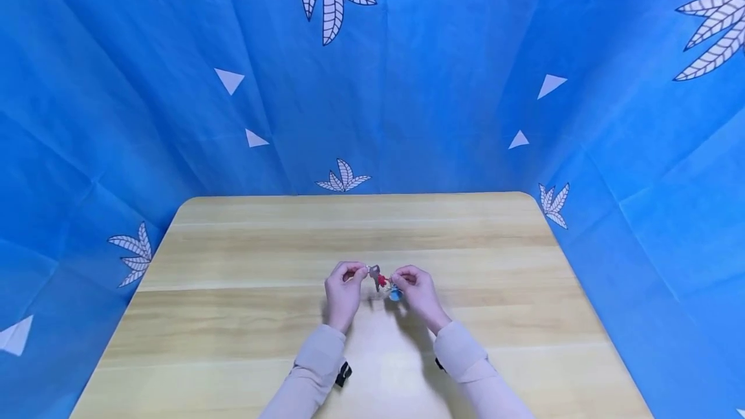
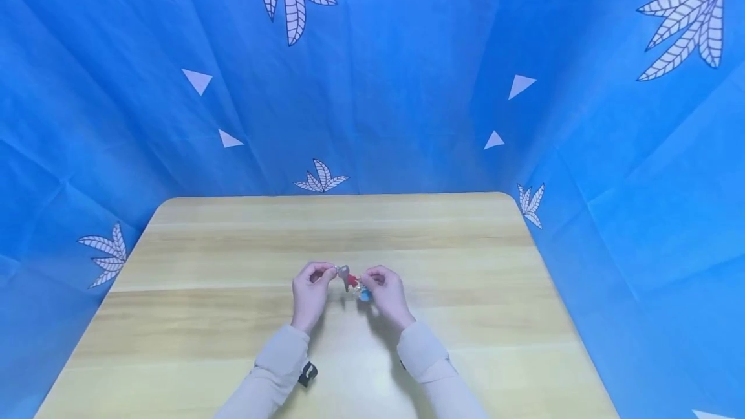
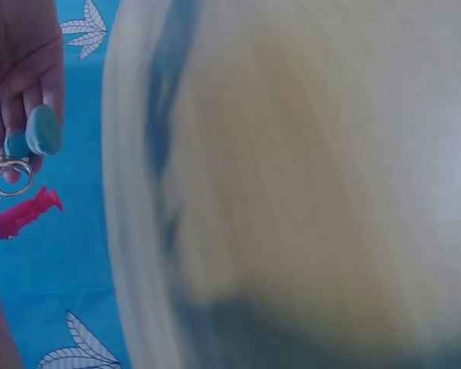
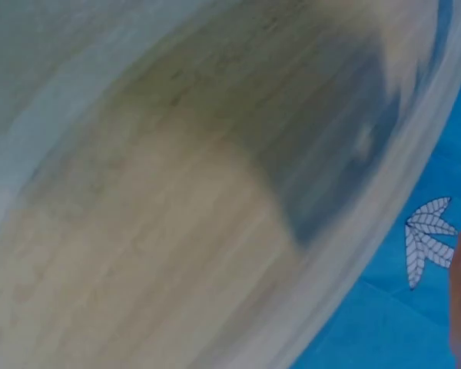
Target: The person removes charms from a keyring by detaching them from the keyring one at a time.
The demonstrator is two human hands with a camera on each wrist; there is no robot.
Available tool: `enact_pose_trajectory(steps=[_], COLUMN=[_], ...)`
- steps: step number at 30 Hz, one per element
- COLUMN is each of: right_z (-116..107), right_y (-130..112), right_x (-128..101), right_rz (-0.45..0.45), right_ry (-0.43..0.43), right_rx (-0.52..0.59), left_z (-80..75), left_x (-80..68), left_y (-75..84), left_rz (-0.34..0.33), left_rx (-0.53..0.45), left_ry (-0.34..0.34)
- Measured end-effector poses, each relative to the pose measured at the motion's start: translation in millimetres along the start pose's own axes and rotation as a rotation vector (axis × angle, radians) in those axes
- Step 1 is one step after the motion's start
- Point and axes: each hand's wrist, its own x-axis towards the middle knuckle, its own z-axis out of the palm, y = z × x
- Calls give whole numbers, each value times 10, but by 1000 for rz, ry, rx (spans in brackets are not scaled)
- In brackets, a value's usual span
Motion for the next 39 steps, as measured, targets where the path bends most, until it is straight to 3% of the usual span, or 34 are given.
enact_pose_trajectory(steps=[2, 6, 12, 20, 29, 34, 39], right_z=[-31, -112, -285, -542, -629, -590, -558], right_y=[75, 155, 186, 176, 250, 267, 262], right_x=[47, 159, 463, 868, 1062, 1122, 1167], right_rz=[17, 40, 90, 173, 290, 309, 288], right_ry=[21, 84, 143, 166, 211, 204, 156], right_rx=[40, 99, 220, 304, 398, 546, 553], left_z=[-11, -68, -158, -192, -208, -218, -223], left_x=[2, -34, -53, -95, -154, -159, -135], left_y=[-137, -222, -285, -337, -398, -399, -403], left_rz=[-36, -90, -117, -211, -238, -233, -227], left_rx=[-10, 41, 150, 154, 136, 107, 86], left_ry=[-8, -20, -17, -55, -62, -63, -68])
